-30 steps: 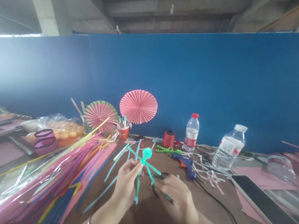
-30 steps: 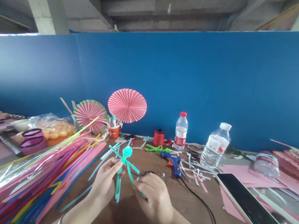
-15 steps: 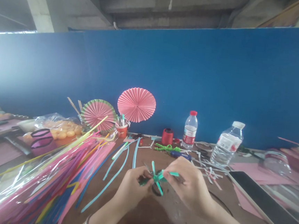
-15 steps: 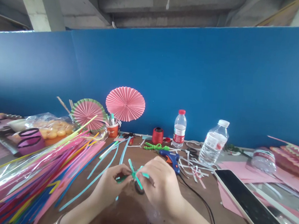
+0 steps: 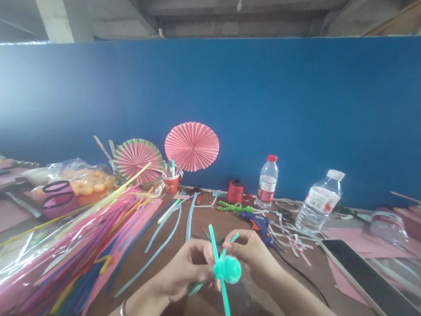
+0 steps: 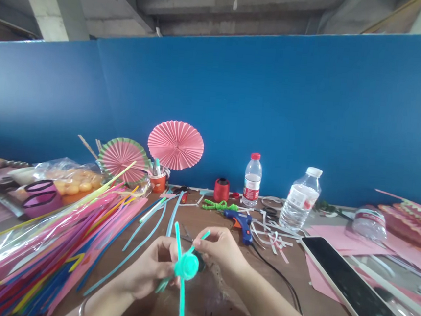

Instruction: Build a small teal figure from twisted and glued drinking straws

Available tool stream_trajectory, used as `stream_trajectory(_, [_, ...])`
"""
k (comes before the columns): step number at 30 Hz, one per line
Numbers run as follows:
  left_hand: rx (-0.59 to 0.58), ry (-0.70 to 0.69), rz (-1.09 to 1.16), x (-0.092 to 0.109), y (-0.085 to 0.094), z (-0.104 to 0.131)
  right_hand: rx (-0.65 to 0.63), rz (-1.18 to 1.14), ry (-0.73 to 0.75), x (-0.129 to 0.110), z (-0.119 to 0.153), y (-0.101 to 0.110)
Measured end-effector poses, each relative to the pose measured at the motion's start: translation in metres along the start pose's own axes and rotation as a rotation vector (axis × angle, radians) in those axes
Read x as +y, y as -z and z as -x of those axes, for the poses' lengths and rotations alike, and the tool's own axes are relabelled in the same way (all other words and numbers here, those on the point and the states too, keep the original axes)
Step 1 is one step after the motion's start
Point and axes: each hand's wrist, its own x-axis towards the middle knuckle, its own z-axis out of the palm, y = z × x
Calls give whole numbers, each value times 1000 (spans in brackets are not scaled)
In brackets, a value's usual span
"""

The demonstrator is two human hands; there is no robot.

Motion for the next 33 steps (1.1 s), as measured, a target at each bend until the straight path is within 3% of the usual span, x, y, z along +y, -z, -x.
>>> stream_trajectory(4, [137,-158,176,-3,-1,-5,43,-120,19,19,3,-14])
stream_trajectory(7, [295,-224,139,-1,2,-8,106,53,72,22,6,-18])
stream_trajectory(12, [599,-240,-335,4,12,-11,223,619,307,10,11,-14])
stream_trajectory(19, [695,-302,-879,11,18,-8,99,1073,657,1,18,-11])
stream_trajectory(22, [693,-292,-1037,12,15,-6,47,1236,773,-1,23,-16])
stream_trajectory(25, [618,-271,-1218,10,10,-5,-6,1341,827,-4,27,-22])
stream_trajectory(28, [433,-228,-1351,9,5,-5,-88,1378,854,-10,29,-23])
stream_trajectory(33, [134,-160,-1363,11,-3,-3,-129,1379,871,-33,31,-16])
